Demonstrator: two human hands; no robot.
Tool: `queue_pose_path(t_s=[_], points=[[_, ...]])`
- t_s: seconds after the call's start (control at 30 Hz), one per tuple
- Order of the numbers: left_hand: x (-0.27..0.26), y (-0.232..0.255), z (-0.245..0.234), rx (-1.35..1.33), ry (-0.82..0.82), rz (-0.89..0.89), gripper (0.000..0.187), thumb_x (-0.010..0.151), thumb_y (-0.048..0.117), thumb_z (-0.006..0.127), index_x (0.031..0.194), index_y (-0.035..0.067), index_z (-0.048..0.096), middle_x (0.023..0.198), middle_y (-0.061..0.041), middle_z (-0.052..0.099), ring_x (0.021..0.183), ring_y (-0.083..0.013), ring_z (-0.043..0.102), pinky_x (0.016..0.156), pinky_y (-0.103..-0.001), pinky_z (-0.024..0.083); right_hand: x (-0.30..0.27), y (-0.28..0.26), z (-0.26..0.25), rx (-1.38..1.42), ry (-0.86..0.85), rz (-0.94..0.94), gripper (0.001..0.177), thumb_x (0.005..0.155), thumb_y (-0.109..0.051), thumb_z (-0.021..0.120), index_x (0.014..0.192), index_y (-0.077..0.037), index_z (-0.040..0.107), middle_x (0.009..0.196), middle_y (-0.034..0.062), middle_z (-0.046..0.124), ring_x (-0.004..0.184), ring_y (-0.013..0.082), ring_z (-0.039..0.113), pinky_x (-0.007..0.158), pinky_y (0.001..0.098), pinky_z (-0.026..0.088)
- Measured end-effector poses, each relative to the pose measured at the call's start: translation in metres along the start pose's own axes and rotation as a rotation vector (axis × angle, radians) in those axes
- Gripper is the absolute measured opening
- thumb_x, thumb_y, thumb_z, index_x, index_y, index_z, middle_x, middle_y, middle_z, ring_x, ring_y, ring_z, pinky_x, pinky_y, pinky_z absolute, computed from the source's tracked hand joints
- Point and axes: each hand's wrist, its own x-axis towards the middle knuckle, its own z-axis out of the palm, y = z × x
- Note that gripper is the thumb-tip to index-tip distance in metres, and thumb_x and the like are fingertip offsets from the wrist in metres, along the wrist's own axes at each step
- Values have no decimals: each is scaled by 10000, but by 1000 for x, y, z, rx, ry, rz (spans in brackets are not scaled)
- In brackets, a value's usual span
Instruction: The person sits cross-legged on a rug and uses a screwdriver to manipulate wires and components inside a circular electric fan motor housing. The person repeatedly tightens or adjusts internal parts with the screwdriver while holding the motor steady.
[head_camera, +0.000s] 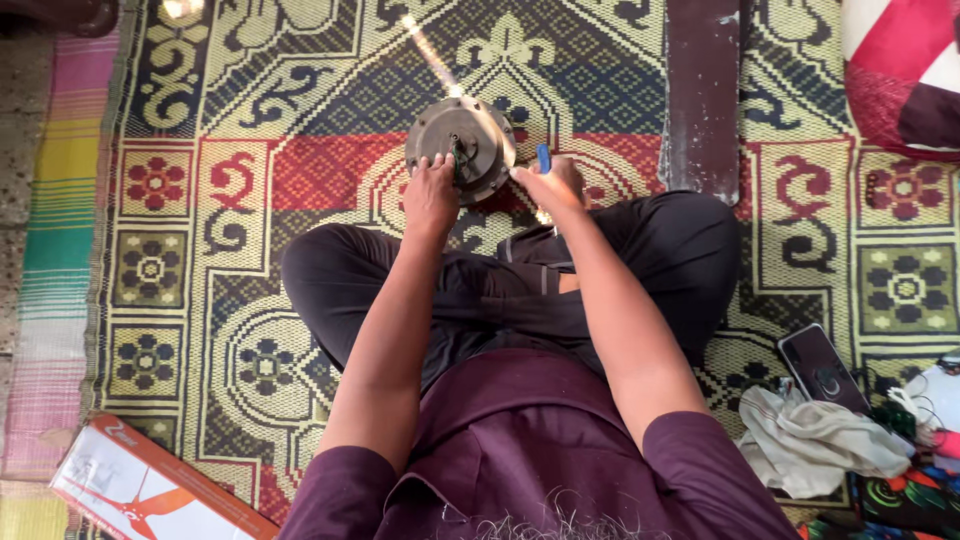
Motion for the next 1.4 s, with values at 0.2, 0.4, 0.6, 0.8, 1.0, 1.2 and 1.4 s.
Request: queue_pose_path(t_s=[0.2, 0.4, 0.6, 0.8, 1.0, 1.2, 1.4], points=[[-12, 0, -10, -176, 86, -9, 694, 763, 96, 801, 1407, 12, 554, 1417, -147, 603, 1365, -379, 493, 1130, -473, 412, 21, 21, 81, 486, -101, 209, 624, 806, -530, 894, 815, -35, 515, 673, 44, 504, 520, 172, 422, 465, 367, 324], [-15, -7, 15, -454, 151, -321, 872, 843, 196, 795, 1571, 6, 354, 1392, -263, 585, 1223, -454, 566, 1087, -504, 443, 38, 31, 109, 588, -71, 333, 572, 764, -488, 911, 796, -36, 562, 670, 25, 515, 465, 150, 346, 397, 323, 275], [10, -4, 71, -1576, 109, -1285, 630, 864, 246, 840, 1308, -78, 530, 1076, -221, 703, 766, -327, 630, 643, -473, 620, 30, 25, 99, 737, -61, 363, 407, 786, -352, 900, 839, -69, 612, 714, -8, 549, 510, 115, 383, 409, 294, 278], [6, 27, 102, -1762, 32, -1261, 476, 988, 366, 656, 1182, -62, 585, 1015, -185, 693, 673, -270, 700, 470, -365, 552, 28, 30, 105, 794, -168, 399, 252, 851, -344, 803, 822, -142, 654, 698, -51, 619, 540, 92, 468, 440, 270, 299], [21, 33, 97, -1150, 185, -1245, 504, 993, 319, 696, 1089, -175, 683, 1003, -236, 760, 780, -312, 722, 589, -405, 519, 10, 29, 110, 760, -80, 375, 423, 805, -341, 893, 771, -118, 537, 616, -39, 458, 504, 124, 368, 420, 300, 288], [20, 4, 83, -979, 148, -1118, 416, 885, 212, 772, 1074, -148, 680, 1049, -273, 725, 900, -322, 717, 797, -400, 531, 7, 30, 103, 551, -85, 327, 346, 747, -315, 893, 810, -69, 658, 699, -9, 697, 610, 121, 618, 490, 319, 396], [31, -9, 84, -805, 352, -1044, 658, 825, 91, 749, 1296, -156, 361, 1184, -378, 553, 1065, -474, 606, 909, -508, 493, 10, 21, 62, 527, 177, -55, 571, 740, -424, 958, 1029, -69, 617, 870, 11, 715, 822, 186, 689, 743, 387, 545]])
